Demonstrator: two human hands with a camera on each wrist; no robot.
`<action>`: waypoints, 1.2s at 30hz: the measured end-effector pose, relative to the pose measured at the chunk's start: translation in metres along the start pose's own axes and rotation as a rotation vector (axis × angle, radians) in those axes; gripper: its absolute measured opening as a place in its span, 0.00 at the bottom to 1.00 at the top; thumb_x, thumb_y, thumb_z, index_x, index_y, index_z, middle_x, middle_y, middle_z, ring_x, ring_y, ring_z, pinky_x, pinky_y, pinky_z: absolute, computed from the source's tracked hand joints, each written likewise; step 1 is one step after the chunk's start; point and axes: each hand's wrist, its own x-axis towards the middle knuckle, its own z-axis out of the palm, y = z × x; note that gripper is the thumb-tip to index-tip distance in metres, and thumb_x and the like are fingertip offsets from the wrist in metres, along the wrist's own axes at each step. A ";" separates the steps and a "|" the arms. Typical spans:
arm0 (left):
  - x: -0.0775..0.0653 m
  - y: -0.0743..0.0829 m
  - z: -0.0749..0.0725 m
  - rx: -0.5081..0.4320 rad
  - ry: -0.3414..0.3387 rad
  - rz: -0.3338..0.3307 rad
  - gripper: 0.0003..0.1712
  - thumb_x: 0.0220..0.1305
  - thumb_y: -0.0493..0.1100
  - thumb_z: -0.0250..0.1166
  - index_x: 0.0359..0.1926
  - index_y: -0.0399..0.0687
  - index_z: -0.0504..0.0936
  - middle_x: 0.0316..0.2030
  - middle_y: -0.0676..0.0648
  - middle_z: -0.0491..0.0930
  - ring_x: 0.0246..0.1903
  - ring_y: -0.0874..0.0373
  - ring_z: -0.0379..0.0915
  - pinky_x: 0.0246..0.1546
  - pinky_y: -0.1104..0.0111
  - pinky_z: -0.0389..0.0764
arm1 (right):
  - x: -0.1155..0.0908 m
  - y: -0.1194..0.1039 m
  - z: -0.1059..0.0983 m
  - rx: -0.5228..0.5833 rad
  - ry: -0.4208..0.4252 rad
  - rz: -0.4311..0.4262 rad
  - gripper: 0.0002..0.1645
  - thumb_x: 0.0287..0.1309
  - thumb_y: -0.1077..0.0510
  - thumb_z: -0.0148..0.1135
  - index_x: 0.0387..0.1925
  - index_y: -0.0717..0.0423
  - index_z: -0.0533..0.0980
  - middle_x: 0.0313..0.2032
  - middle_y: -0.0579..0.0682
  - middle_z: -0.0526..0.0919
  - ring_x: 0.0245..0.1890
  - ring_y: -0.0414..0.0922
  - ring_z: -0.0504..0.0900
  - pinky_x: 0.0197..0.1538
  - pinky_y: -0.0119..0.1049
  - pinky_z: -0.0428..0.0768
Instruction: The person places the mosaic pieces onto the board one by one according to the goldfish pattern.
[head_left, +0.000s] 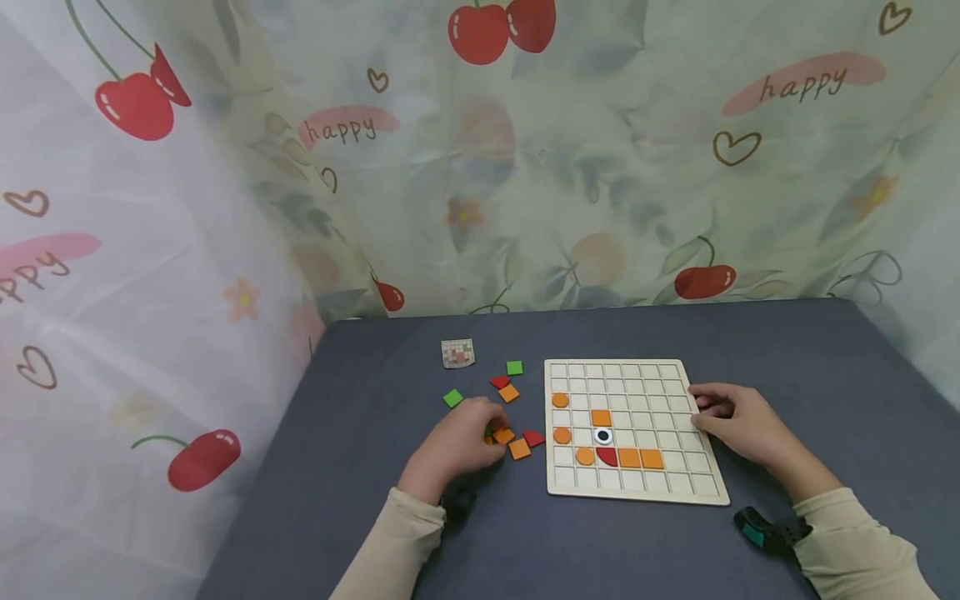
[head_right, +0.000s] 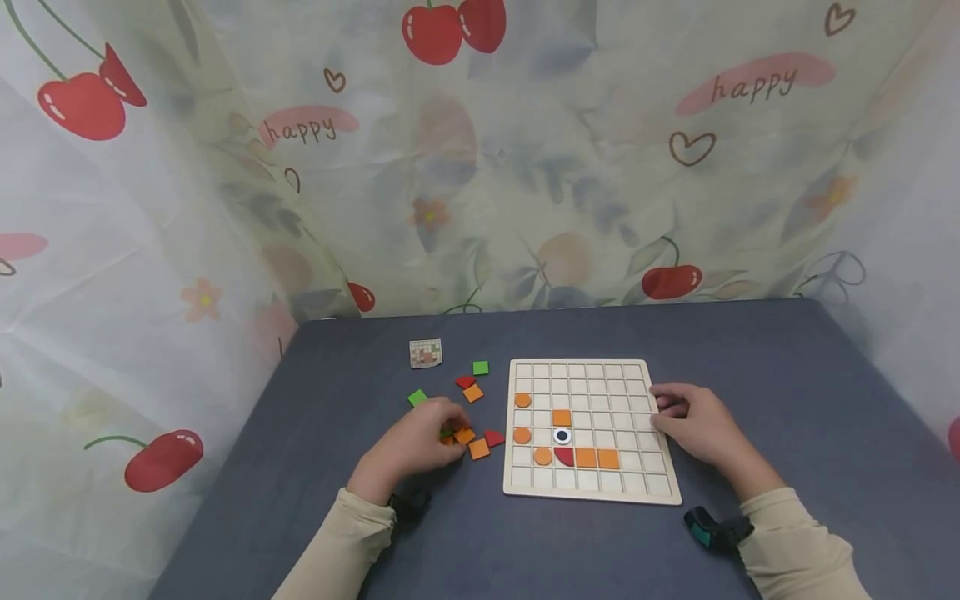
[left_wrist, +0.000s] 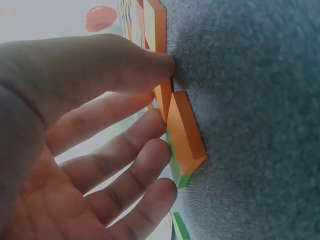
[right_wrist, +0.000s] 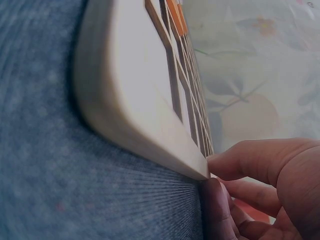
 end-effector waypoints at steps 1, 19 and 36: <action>0.000 0.000 0.000 0.000 0.001 0.000 0.14 0.61 0.40 0.77 0.48 0.47 0.91 0.42 0.50 0.84 0.39 0.58 0.77 0.48 0.63 0.84 | 0.000 0.000 0.000 0.000 0.001 0.000 0.33 0.68 0.60 0.68 0.69 0.72 0.72 0.53 0.65 0.82 0.45 0.47 0.81 0.38 0.29 0.78; 0.018 0.033 0.000 -0.070 0.060 0.159 0.12 0.63 0.39 0.75 0.48 0.48 0.90 0.43 0.52 0.84 0.41 0.56 0.79 0.42 0.72 0.82 | -0.002 -0.004 -0.001 -0.006 0.002 0.001 0.33 0.67 0.60 0.68 0.69 0.72 0.73 0.53 0.64 0.82 0.46 0.48 0.82 0.39 0.29 0.79; 0.060 0.108 0.038 -0.042 -0.071 0.398 0.13 0.62 0.35 0.71 0.49 0.47 0.89 0.45 0.53 0.86 0.43 0.61 0.79 0.43 0.80 0.75 | 0.000 -0.002 0.000 0.002 0.003 -0.010 0.33 0.67 0.61 0.68 0.69 0.72 0.73 0.53 0.65 0.82 0.46 0.48 0.82 0.39 0.29 0.79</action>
